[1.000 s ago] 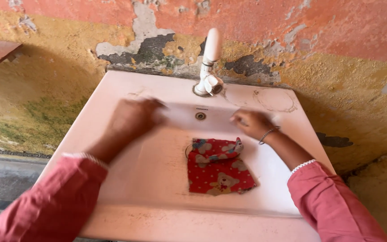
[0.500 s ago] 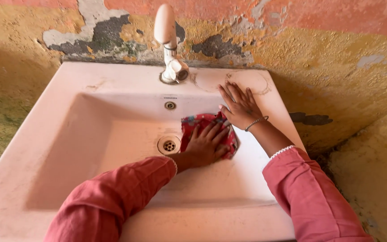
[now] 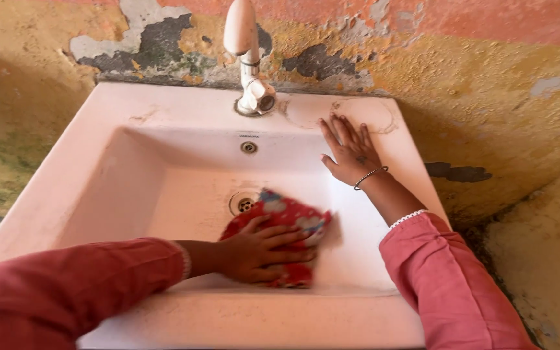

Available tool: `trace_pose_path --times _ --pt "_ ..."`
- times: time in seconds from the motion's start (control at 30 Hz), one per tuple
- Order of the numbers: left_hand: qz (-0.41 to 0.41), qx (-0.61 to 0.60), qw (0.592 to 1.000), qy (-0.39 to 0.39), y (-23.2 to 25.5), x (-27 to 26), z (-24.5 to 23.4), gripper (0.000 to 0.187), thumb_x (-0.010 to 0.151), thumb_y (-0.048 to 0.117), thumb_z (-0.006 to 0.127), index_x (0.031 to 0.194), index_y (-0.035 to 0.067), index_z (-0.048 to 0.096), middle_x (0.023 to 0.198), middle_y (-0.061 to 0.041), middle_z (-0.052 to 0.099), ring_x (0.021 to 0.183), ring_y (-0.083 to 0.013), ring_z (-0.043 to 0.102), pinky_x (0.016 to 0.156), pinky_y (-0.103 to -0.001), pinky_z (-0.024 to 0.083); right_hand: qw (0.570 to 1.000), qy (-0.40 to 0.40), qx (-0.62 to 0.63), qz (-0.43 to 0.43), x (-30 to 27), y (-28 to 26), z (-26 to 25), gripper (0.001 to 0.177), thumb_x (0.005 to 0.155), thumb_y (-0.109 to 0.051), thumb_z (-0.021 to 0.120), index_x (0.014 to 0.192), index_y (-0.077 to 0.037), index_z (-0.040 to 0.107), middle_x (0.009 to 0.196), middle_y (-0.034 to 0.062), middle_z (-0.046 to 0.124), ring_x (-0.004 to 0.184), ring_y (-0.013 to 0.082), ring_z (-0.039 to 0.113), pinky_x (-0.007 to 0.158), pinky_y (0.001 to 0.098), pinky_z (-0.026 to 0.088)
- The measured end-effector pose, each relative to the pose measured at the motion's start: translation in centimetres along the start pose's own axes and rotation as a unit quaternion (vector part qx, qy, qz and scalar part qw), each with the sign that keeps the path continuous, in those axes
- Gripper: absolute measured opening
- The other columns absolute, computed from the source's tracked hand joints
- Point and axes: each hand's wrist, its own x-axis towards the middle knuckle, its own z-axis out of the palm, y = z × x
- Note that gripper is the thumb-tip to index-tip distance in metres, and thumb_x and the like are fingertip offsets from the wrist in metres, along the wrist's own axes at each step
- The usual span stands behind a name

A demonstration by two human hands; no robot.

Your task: The person wipes the interior and rim of a white ceramic sink using a red patterned cloth. They repeatedly rub the basin, sides, and area around the drain and faucet with the cloth.

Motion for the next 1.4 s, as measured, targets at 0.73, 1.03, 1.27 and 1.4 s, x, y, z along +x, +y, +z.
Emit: trace_pose_path --times 0.73,1.03,1.27,1.4 --pt "-0.05 -0.103 0.985 -0.131 -1.3 -2.4 1.0 0.068 0.103 0.057 0.032 0.163 0.026 0.025 0.172 -0.015 0.01 0.159 -0.0372 0.001 0.119 -0.07 0.001 0.998 0.044 -0.02 -0.044 -0.3 0.4 0.3 0.097 0.087 -0.048 0.065 0.162 -0.018 0.011 0.169 0.0153 0.011 0.156 0.0313 0.009 0.12 0.0641 0.012" --pt "-0.277 0.298 0.868 -0.285 -3.7 -19.0 -9.7 0.058 0.092 0.048 0.059 0.147 0.031 0.051 0.164 -0.001 0.027 0.153 -0.034 0.014 0.114 -0.078 0.01 0.998 0.033 -0.048 -0.037 0.2 0.5 0.5 0.099 0.085 -0.051 0.061 0.161 -0.02 0.007 0.168 0.0112 0.009 0.156 0.029 0.008 0.121 0.0598 0.011" --pt "-0.404 0.347 0.803 -0.267 -3.6 -15.3 -12.9 0.056 0.089 0.054 0.059 0.143 0.037 0.053 0.167 -0.01 0.022 0.155 -0.041 0.011 0.115 -0.073 0.006 0.997 0.027 -0.065 -0.032 0.5 1.1 0.9 0.099 0.086 -0.051 0.061 0.162 -0.021 0.006 0.169 0.0113 0.007 0.156 0.0288 0.007 0.123 0.0585 0.01" --pt "-0.369 0.201 0.867 -0.269 -2.5 -16.2 -8.7 0.062 0.093 0.056 0.049 0.151 0.036 0.038 0.169 -0.011 0.014 0.156 -0.0397 0.008 0.118 -0.069 0.003 0.997 0.029 -0.056 -0.035 0.5 1.0 1.0 0.1 0.085 -0.052 0.061 0.162 -0.022 0.005 0.169 0.0108 0.008 0.156 0.0287 0.007 0.123 0.0585 0.009"
